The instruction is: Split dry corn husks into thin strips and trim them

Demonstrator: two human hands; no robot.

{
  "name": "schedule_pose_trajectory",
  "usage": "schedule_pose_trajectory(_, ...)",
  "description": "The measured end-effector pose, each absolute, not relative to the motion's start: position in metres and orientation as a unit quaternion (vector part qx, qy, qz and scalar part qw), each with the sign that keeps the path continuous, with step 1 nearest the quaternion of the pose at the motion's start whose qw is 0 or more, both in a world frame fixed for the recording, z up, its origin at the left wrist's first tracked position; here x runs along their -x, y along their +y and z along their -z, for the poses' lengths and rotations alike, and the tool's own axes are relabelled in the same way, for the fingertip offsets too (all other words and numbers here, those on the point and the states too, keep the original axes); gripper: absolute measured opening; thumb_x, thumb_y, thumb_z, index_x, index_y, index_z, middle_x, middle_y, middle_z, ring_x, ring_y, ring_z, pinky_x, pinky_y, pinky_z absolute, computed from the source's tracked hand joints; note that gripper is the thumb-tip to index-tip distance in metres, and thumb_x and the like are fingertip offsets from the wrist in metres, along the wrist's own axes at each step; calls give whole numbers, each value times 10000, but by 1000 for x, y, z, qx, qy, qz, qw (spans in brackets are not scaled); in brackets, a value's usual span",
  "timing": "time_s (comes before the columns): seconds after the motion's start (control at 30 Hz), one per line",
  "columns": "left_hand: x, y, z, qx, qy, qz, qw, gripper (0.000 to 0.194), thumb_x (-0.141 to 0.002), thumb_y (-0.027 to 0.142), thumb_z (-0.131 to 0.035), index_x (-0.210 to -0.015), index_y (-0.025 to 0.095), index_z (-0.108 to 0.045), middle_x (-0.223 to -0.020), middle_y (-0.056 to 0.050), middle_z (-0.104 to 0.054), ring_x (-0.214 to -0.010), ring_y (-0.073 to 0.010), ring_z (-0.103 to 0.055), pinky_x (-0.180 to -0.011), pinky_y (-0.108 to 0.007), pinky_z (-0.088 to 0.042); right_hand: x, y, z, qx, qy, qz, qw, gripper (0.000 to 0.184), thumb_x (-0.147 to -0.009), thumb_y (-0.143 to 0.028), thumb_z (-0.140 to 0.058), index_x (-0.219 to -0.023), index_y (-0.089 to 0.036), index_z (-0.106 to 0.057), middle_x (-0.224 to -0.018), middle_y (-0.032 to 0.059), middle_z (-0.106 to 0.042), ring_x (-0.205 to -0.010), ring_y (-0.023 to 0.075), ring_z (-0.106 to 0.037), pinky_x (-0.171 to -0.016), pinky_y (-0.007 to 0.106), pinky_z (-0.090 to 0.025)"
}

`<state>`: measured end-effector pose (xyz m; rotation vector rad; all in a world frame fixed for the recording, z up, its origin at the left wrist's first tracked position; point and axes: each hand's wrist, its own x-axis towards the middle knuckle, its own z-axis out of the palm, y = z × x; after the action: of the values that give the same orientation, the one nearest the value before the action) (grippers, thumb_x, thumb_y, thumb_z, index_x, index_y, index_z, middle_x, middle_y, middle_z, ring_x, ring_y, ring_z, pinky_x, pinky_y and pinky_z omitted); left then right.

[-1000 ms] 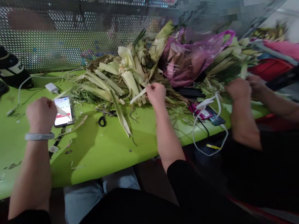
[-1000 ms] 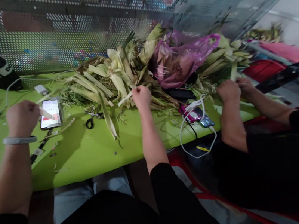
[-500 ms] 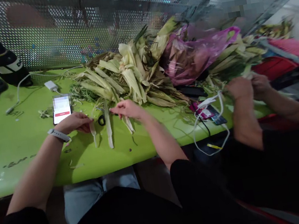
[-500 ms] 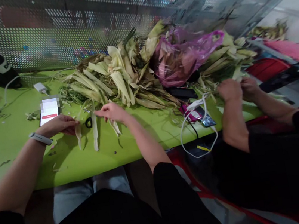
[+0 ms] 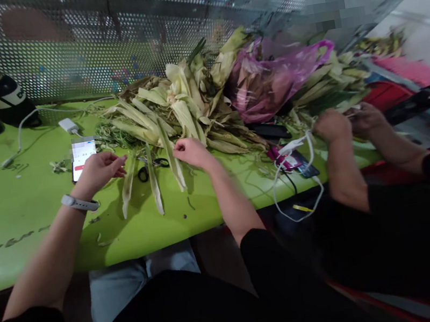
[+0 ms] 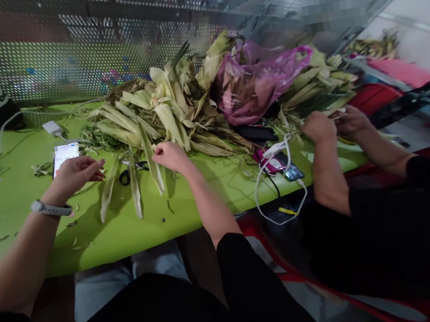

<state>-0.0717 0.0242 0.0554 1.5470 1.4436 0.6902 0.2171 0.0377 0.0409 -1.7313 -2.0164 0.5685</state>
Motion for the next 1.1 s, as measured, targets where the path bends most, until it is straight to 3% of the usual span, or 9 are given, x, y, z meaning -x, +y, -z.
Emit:
schedule_pose_trajectory(0.07,58,13,-54,-638,516,-290,493,454,-773,566,-700,-920,137,-664,-877,-125,-747,-805,-224,-724,-754,-376,-595,-210,26,-50,617,-712,-213,259,125,-759,-276,-606,-712,-168,-647,-692,11,-646,-630,135,-548,-610,249,-388)
schedule_pose_trajectory(0.17,34,-5,-48,-681,451,-297,494,610,-688,487,-805,-1150,150,-592,-1016,-130,-727,-874,-226,-709,-771,-385,-595,-193,7,-59,592,-715,-243,280,123,-755,-282,-620,-694,-175,-628,-670,5,-635,-600,127,-532,-591,250,-389)
schedule_pose_trajectory(0.27,19,-14,-41,-699,452,-326,448,765,-592,405,-881,-1218,154,-519,-946,-96,-717,-835,-226,-695,-724,-368,-591,-180,-6,-58,552,-729,-268,304,146,-775,-299,-619,-696,-176,-616,-647,2,-616,-583,121,-509,-572,250,-388)
schedule_pose_trajectory(0.4,23,-9,-34,-625,425,-310,577,530,-761,392,-767,-1169,155,-526,-856,-59,-713,-737,-181,-693,-673,-347,-600,-183,-3,-52,517,-717,-311,349,181,-790,-318,-633,-692,-171,-591,-631,-8,-585,-568,105,-490,-544,236,-385)
schedule_pose_trajectory(0.53,30,0,-36,-578,404,-324,631,269,-824,367,-712,-944,143,-625,-827,-26,-688,-732,-123,-666,-710,-284,-589,-194,7,-49,477,-683,-421,359,239,-803,-387,-664,-749,-165,-595,-634,-21,-578,-520,88,-500,-500,223,-414)
schedule_pose_trajectory(0.73,29,-2,-36,-581,415,-329,618,286,-843,381,-683,-996,142,-654,-866,-44,-697,-731,-136,-655,-653,-266,-560,-188,8,-49,426,-679,-506,320,287,-808,-421,-696,-807,-149,-604,-651,-19,-602,-538,80,-557,-530,220,-487)
schedule_pose_trajectory(1.1,32,2,-26,-644,421,-342,540,298,-878,431,-615,-894,136,-652,-782,-44,-675,-667,-135,-623,-605,-255,-514,-191,11,-46,407,-692,-526,281,185,-855,-321,-626,-810,-141,-622,-719,4,-652,-579,91,-622,-559,210,-509)
